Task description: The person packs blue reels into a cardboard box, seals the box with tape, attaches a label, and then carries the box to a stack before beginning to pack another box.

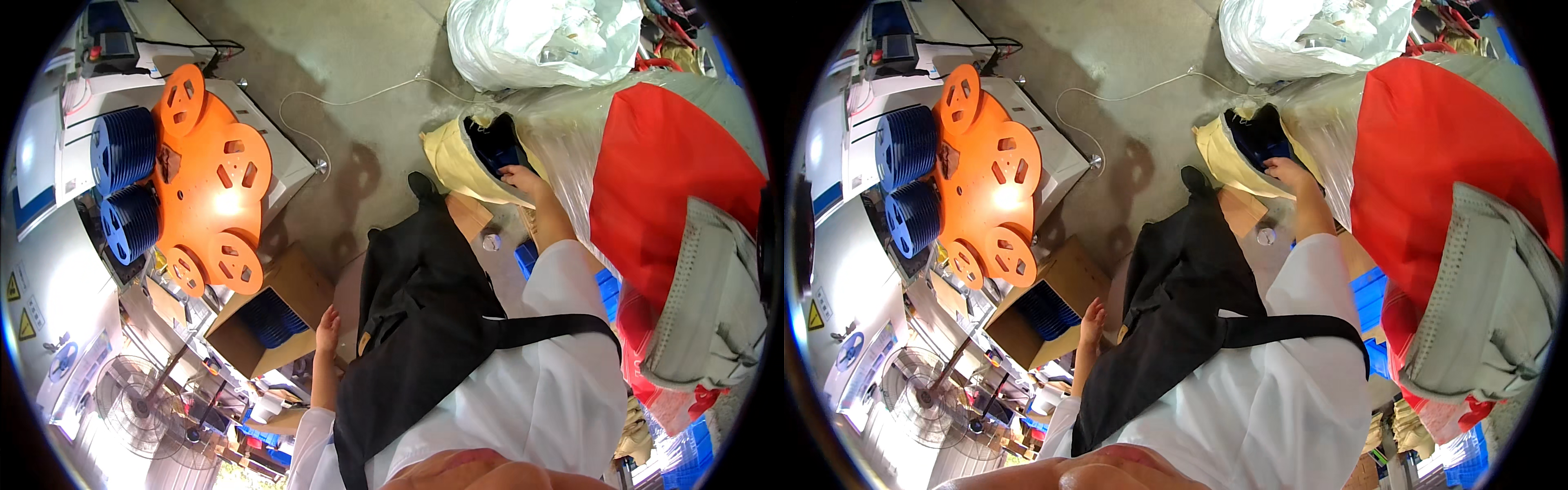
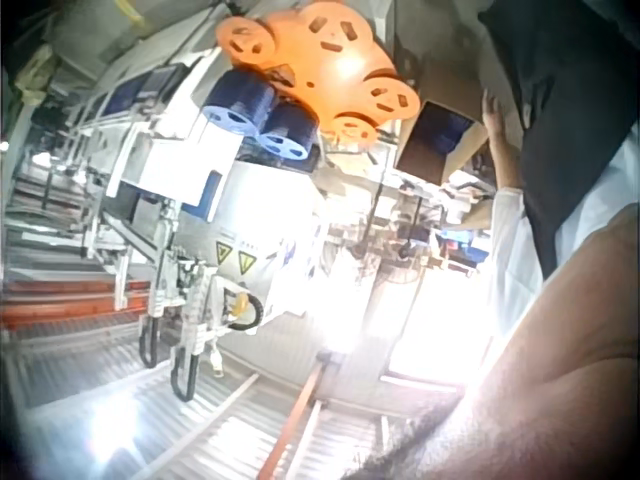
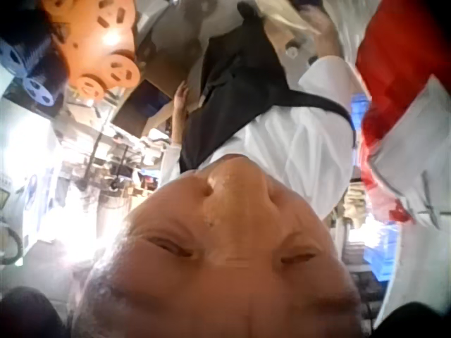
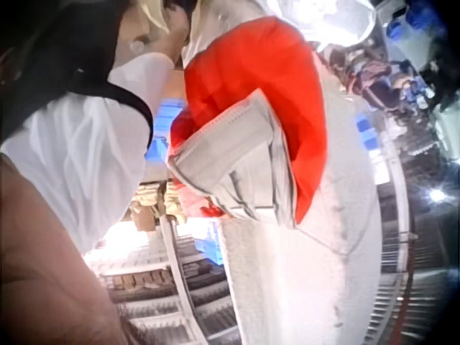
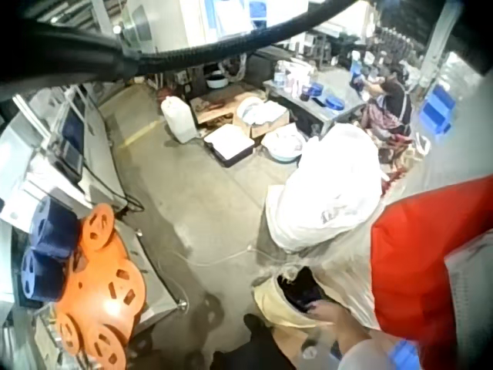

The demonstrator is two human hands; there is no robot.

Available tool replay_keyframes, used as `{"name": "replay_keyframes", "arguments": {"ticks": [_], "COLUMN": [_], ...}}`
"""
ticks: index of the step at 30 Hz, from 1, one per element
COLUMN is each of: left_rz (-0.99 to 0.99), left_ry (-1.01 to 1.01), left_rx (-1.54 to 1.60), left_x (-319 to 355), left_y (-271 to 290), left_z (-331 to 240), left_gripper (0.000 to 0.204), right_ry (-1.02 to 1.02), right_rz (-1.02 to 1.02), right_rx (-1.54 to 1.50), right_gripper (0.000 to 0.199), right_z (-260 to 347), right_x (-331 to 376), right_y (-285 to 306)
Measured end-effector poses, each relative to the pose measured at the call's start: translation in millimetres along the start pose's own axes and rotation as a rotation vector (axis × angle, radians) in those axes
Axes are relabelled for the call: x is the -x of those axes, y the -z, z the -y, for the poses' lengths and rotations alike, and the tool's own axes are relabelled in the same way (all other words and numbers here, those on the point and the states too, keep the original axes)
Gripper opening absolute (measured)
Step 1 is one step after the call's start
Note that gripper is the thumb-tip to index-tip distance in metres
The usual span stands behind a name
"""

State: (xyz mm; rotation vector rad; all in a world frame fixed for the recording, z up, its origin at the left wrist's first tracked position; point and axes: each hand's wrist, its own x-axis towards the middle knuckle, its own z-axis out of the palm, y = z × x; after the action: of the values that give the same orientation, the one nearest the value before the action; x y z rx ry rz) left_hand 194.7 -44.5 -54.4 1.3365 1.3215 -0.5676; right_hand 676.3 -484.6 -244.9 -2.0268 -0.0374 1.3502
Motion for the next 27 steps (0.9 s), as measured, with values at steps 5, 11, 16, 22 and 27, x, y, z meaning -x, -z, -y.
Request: {"name": "replay_keyframes", "arguments": {"ticks": [5,11,16,22,27], "left_rz": [0.010,0.034,-0.061,-0.054,-0.157], "left_ry": [-0.006,-0.022,-0.031,-0.093,-0.164], "left_rx": [0.078,-0.145,0.003,0.102,0.183], "left_x": [1,32,35,31,49], "left_y": [-18,-26,-32,-36,-15], "left_z": [11,24,42,74,125], "left_gripper": [0.048,0.049,0.047,0.048,0.046], "right_ry": [0.037,-0.452,-0.051,-0.238,0.040], "right_rz": [-0.136,0.053,-0.258,-0.332,-0.529], "right_rx": [-0.036,0.521,0.147,0.677,0.727], "right_gripper": [0.038,0.086,0.072,0.029,0.022], "right_z": [-37,20,30,60,87], "right_x": [-27,0,14,53,84], "right_y": [7,-74,-98,-107,-91]}}
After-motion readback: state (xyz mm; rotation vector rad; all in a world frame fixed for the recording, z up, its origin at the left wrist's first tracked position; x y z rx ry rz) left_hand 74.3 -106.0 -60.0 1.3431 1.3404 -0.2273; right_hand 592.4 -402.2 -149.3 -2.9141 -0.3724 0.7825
